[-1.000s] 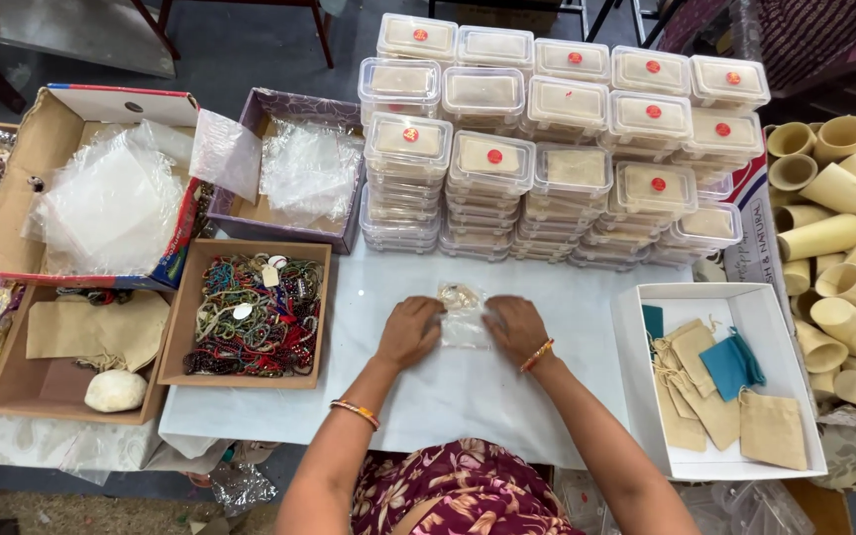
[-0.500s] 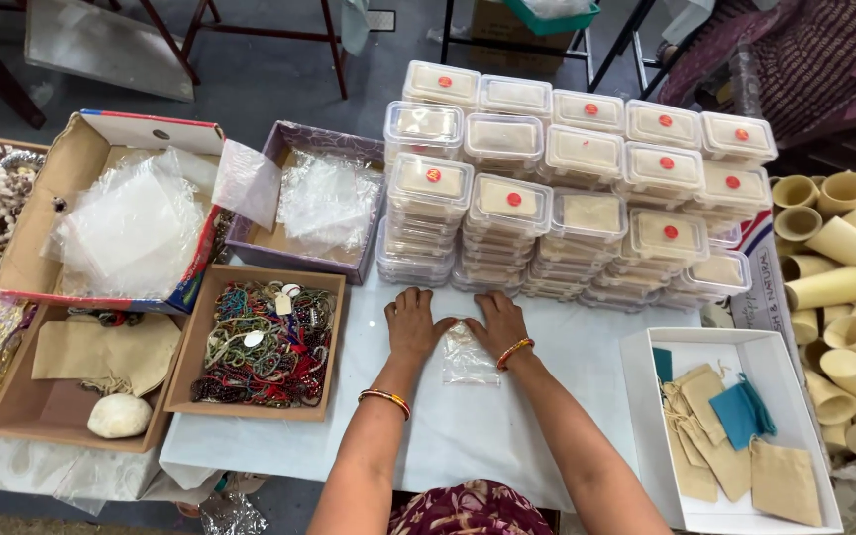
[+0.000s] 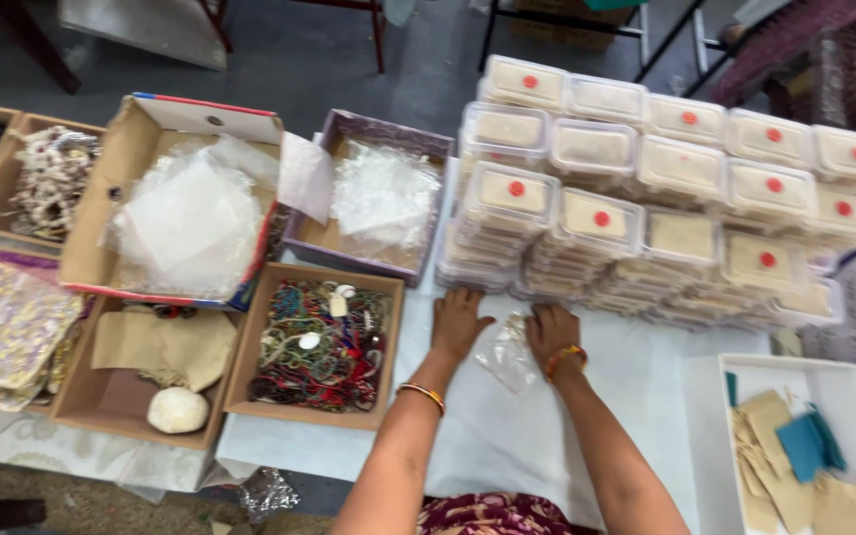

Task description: The person places necklaces into small beige drawstring bags, then puts the bags into clear plastic containers. The person repeats this process for multiple necklaces, stacking the filled containers on the table.

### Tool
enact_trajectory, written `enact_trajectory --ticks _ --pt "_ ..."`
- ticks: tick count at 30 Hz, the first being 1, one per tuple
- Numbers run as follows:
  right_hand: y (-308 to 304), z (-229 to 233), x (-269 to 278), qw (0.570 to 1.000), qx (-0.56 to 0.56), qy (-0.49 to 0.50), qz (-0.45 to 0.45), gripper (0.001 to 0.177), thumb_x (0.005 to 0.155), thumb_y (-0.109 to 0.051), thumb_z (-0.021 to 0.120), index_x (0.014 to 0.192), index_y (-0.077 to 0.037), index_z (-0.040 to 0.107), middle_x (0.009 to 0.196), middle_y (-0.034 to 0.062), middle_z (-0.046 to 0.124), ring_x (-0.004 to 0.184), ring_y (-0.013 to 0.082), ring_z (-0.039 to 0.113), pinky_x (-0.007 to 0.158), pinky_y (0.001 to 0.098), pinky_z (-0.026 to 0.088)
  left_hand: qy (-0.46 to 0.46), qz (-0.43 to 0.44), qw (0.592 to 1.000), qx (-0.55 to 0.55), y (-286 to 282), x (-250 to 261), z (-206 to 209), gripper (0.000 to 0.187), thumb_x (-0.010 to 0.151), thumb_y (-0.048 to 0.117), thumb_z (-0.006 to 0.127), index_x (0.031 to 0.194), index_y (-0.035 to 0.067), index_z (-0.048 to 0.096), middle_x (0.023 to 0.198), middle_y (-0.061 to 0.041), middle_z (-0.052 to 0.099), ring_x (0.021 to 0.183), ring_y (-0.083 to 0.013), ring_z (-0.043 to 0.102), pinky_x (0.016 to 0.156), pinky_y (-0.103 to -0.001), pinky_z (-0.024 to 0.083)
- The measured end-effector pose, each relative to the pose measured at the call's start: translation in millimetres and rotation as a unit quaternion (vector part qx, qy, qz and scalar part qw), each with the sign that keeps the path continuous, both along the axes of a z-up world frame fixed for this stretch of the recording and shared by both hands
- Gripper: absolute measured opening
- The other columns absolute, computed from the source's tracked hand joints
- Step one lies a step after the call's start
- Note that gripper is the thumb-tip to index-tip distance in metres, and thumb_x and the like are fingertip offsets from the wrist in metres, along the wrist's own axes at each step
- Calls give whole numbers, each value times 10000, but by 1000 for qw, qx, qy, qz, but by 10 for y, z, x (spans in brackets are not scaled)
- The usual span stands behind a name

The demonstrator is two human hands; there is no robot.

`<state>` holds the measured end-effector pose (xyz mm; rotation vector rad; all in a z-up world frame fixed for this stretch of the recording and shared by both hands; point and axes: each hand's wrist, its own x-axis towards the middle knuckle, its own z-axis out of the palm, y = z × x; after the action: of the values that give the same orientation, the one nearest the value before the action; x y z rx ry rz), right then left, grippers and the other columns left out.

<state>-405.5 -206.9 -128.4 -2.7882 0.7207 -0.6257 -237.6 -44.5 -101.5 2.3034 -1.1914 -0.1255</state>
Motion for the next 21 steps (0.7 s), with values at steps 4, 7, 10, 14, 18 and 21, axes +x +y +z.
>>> enact_trajectory --ticks 4,7,10,14,18,21 --pt "115 173 53 1000 -7 27 -13 349 927 -261 610 1241 -115 651 1155 105 648 1091 328 583 998 497 412 14 19 997 -68 50 -32 -70 610 776 437 817 1282 145 641 1188 -86 587 1163 -298 526 953 -472 402" --pt "111 137 32 996 -15 78 -31 383 942 -287 610 1291 -131 632 1192 109 623 1123 325 559 1057 481 391 47 37 996 -59 61 -54 -61 660 780 436 836 1310 119 605 1204 -95 564 1152 -298 517 973 -459 393" --pt "121 163 27 996 -10 84 -31 391 950 -275 600 1310 -122 617 1215 121 613 1132 340 555 1055 486 391 47 34 996 -67 59 -41 -29 658 782 439 826 1315 130 597 1207 -75 564 1161 -286 523 976 -446 392" --pt "143 201 26 997 -7 75 -32 425 930 -265 599 1324 -107 599 1251 126 592 1170 348 535 1086 496 372 67 19 997 -12 42 1 81 648 790 454 826 1293 126 585 1194 -74 557 1147 -280 519 955 -443 393" --pt "144 247 40 992 3 119 -38 489 900 -284 597 1355 -105 576 1280 127 569 1202 340 505 1115 509 320 70 19 997 32 -3 4 83 659 787 471 826 1292 134 572 1183 -68 553 1140 -270 521 940 -446 392" --pt "153 251 43 993 -1 113 -39 496 919 -302 572 1377 -113 558 1299 125 559 1245 326 497 1150 503 295 58 23 998 28 -12 3 111 678 775 478 828 1296 130 568 1185 -66 552 1156 -261 526 936 -439 403"
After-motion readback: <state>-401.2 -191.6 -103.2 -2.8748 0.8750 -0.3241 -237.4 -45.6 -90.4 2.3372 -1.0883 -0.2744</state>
